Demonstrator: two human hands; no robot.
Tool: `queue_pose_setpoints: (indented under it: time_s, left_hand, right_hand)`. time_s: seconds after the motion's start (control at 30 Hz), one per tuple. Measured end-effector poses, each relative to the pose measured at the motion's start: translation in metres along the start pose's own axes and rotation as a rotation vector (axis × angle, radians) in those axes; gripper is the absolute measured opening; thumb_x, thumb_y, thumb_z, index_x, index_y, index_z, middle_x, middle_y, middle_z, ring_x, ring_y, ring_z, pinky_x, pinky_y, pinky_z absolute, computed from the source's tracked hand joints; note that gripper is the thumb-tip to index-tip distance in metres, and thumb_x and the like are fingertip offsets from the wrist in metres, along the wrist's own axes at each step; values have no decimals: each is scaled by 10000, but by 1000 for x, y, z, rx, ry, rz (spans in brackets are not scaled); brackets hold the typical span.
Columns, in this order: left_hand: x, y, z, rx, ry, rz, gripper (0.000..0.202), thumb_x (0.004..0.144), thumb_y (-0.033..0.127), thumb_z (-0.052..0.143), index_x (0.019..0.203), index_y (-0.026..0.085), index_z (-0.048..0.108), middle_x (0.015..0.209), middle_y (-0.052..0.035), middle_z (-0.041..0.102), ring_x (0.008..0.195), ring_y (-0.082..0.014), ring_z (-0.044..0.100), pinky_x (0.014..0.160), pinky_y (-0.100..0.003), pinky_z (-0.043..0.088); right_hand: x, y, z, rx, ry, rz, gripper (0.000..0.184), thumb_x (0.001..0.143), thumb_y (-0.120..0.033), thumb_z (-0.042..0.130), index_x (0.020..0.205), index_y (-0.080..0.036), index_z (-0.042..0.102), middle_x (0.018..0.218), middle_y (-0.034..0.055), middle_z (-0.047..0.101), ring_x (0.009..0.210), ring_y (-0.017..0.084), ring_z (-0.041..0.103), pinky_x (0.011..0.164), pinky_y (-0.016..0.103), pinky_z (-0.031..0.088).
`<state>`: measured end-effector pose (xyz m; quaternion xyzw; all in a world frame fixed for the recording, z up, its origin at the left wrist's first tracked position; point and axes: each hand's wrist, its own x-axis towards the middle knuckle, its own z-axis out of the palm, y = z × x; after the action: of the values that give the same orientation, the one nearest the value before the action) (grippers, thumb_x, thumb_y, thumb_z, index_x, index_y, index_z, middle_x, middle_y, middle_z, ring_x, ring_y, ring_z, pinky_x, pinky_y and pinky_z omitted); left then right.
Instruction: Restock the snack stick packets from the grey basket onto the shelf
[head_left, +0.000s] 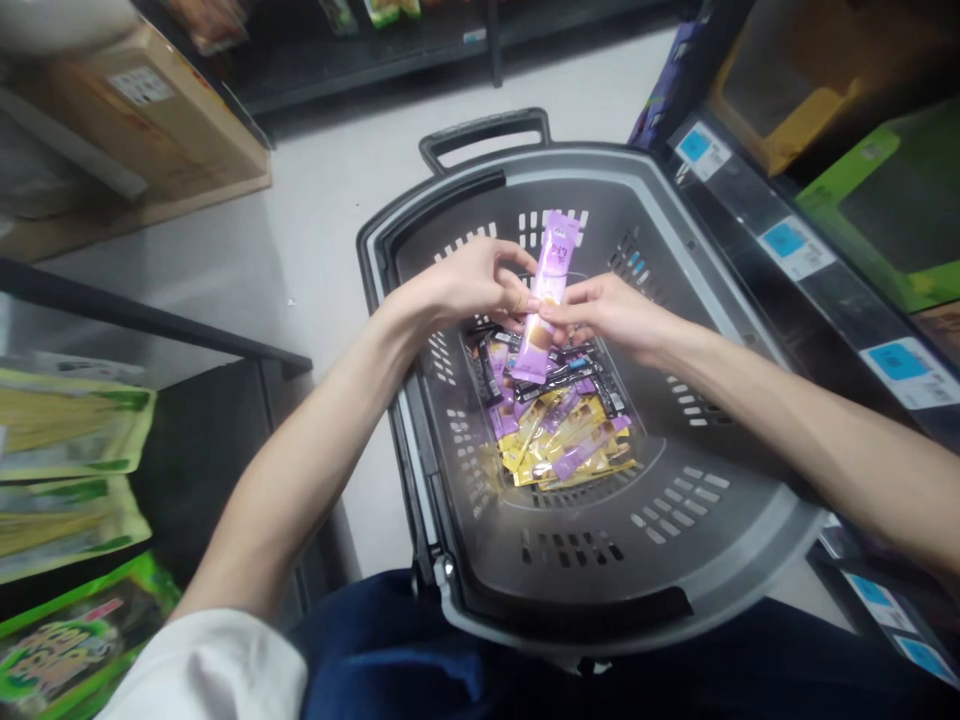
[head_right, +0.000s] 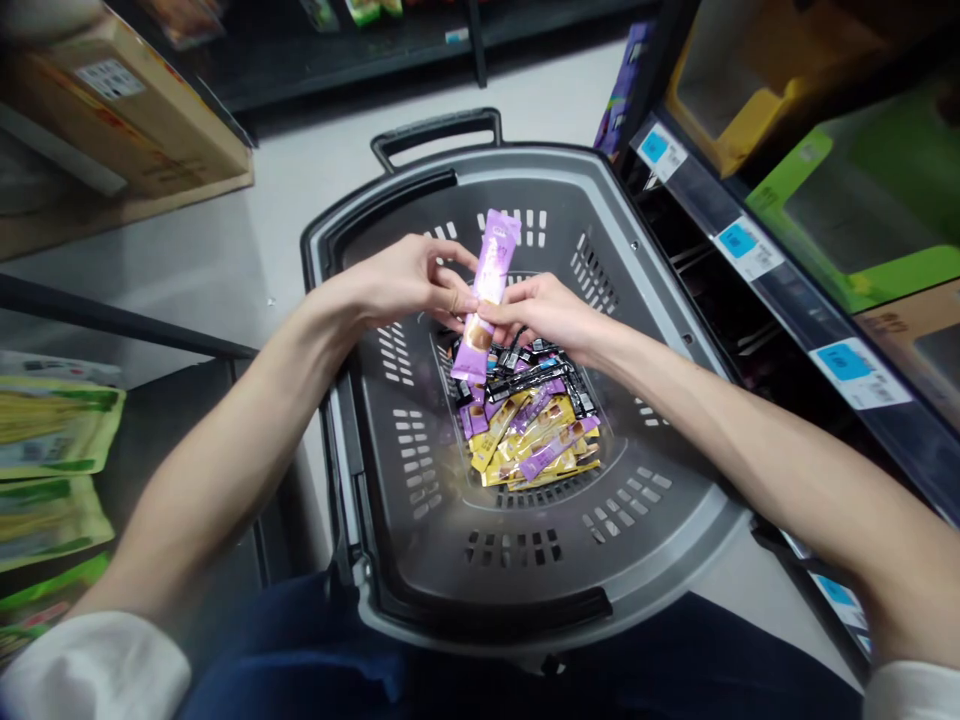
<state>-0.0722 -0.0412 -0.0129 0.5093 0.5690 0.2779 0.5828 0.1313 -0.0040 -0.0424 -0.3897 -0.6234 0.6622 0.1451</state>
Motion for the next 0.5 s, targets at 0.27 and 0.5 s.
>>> queue_pose_setpoints:
  time_s: [0.27,0.5]
  left_hand:
    - [-1,0,1,0,-29,16,496,779,17,707,1242,82,543,781,-33,703,777,-181,739,841,-396,631]
    - [0,-3,2,-16,-73,-9,735,754,15,709,1442,86,458,793,-28,710,826,-203,757,846,-362,619]
  right_hand:
    - [2,5,3,42,10,-14,321,924,-384,783,708,-149,754,653,51,676,584,102,581,549,237,417]
    - [3,3,1,-22,36,-46,313,899,-352,800,658,-161,741,565,24,613,541,104,541,567,256,422]
